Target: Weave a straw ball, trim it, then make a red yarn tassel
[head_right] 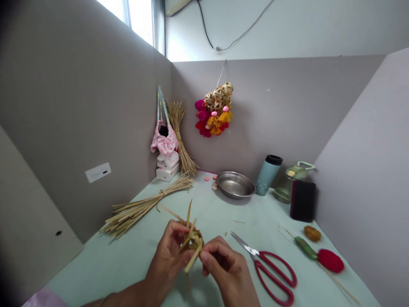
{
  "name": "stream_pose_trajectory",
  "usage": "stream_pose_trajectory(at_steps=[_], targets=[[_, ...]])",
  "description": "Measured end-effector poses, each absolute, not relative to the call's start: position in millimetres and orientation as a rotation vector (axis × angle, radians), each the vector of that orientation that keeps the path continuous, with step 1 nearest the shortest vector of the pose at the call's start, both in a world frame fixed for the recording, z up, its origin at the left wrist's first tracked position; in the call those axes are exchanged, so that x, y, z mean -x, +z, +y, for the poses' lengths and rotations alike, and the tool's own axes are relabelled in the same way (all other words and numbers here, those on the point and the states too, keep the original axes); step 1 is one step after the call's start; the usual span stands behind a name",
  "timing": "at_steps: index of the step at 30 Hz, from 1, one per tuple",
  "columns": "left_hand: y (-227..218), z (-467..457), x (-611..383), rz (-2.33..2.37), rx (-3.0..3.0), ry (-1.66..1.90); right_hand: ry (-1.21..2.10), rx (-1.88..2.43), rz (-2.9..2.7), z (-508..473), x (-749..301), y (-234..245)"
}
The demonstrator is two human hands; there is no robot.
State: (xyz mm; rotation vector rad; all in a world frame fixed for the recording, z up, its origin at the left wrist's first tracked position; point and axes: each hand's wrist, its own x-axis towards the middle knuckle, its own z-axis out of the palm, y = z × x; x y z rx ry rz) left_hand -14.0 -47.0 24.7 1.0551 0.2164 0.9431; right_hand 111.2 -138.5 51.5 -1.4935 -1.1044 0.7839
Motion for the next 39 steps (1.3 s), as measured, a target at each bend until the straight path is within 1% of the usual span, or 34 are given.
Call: stream_pose_trajectory(at_steps=[5, 11, 14, 19, 26, 35, 39], targets=[[24, -48, 13, 0.205, -1.044, 0.916, 0.733, 1.522, -1.127, -138, -109, 54], [26, -48, 14, 0.25, -1.026, 0.892, 0.433, 1.526, -1.225, -141, -100, 55], [28, -46, 17, 0.274, -1.029, 0.853, 0.384, 1.521, -1.219, -142, -97, 53], [29, -44, 17, 0.327, -1.048, 0.834, 0.469, 1.525, -1.139, -140, -99, 51], [27, -44, 16, 0.343, -1.081, 0.798, 0.442, 1.559, -1.133, -140, -99, 53], [37, -47, 16, 0.354, -1.004, 0.7, 0.625, 1.603, -1.011, -139, -102, 59], [31, -44, 13, 0.393, -1.04, 0.736, 0.719, 1.571, -0.964, -136, -104, 58]])
